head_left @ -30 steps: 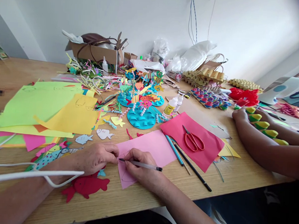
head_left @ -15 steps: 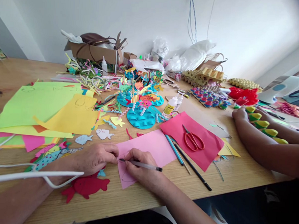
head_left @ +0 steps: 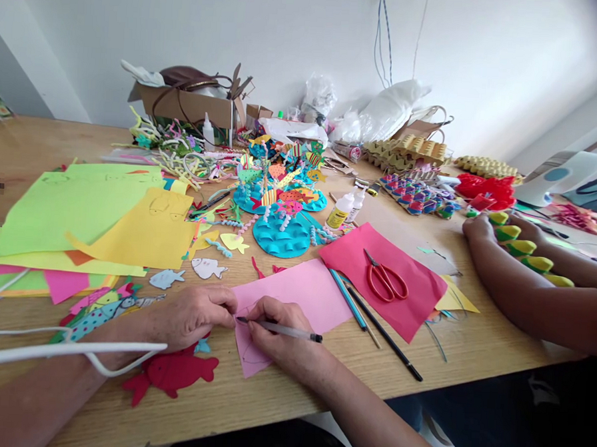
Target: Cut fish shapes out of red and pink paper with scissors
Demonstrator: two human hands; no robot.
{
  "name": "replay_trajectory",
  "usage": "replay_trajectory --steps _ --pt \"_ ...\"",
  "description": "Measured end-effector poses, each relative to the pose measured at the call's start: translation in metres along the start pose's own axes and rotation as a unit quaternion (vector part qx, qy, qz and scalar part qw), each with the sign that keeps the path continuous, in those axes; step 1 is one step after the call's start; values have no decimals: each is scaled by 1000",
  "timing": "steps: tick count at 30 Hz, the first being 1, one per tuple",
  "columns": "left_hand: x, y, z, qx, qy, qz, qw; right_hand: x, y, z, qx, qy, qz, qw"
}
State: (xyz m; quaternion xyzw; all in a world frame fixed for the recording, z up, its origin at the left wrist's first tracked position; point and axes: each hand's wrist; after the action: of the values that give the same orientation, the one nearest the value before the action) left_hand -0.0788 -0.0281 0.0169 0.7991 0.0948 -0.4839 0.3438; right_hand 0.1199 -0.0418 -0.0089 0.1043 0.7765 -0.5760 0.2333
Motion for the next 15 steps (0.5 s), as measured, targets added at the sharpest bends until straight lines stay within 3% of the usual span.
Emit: replay_trajectory --steps 15 --pt "0 0 0 4 5 0 1000 -1 -2 -1 11 -1 13 1000"
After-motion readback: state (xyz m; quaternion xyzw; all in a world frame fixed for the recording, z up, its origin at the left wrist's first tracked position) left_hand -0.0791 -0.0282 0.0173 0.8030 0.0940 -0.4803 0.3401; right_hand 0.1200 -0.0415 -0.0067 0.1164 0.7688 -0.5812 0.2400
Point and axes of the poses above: each hand's wrist, its own z-axis away from the middle knuckle, its own x-axis out of the palm, y = z × x, and after that the axes turned 15 degrees about y, right-handed
